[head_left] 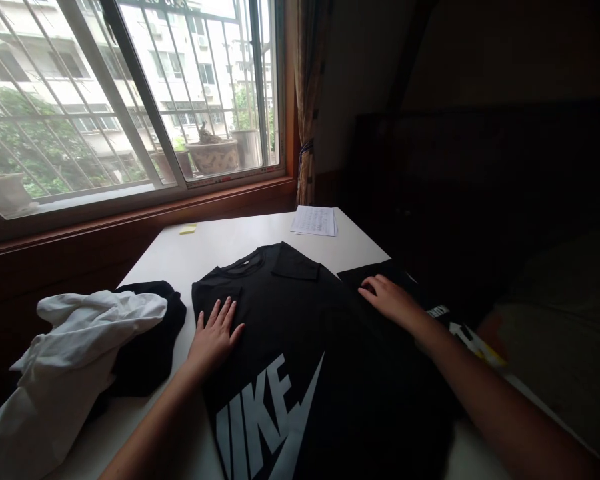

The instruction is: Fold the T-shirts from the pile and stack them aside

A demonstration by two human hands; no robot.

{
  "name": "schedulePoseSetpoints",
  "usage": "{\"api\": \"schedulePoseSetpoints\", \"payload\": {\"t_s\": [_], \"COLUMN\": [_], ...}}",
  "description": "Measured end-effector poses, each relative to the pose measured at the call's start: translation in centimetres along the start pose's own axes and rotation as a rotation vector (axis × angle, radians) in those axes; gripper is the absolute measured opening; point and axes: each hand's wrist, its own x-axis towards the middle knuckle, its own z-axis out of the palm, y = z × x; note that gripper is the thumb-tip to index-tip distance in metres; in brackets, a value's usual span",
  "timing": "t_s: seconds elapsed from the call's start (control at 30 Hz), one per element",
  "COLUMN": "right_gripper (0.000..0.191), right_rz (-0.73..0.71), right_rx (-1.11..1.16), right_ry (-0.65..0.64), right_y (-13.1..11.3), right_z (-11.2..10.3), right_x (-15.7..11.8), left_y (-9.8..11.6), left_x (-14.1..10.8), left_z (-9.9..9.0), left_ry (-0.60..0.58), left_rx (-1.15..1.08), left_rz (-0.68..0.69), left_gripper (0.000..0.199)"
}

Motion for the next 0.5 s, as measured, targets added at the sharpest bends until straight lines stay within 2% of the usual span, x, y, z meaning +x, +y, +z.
{"api": "schedulePoseSetpoints", "payload": {"t_s": [0.13, 0.2, 0.33, 0.43, 0.5], "right_gripper": [0.043, 0.045, 0.046, 0.041, 0.04], "right_rz": [0.162, 0.211, 0.218, 0.251, 0.287], "right_rx": [0.143, 0.202, 0.34, 0.42, 0.422], "right_ry": [-0.18, -0.26, -0.385, -0.378, -0.273], "right_y": [3.7, 4.3, 4.8, 5.6, 6.5], "right_z": [-1.0, -1.3, -2.2, -2.8, -3.2], "right_x": [-4.8, -7.1, -10.2, -11.0, -10.9], "left_y": [-0.1, -0.1, -0.4, -0.7, -1.0], "left_x": [0.0, 0.0, 0.0, 0.0, -0.1], "left_z": [-0.1, -0.2, -0.2, -0.1, -0.1], "left_ry": [-0.003, -0.003, -0.017, -0.028, -0.032], "left_rx": [-0.008, -0.011, 0.002, 0.012, 0.018], "left_rz": [0.005, 0.006, -0.002, -0.011, -0.025], "left_gripper": [0.071, 0.071, 0.071, 0.072, 0.073]}}
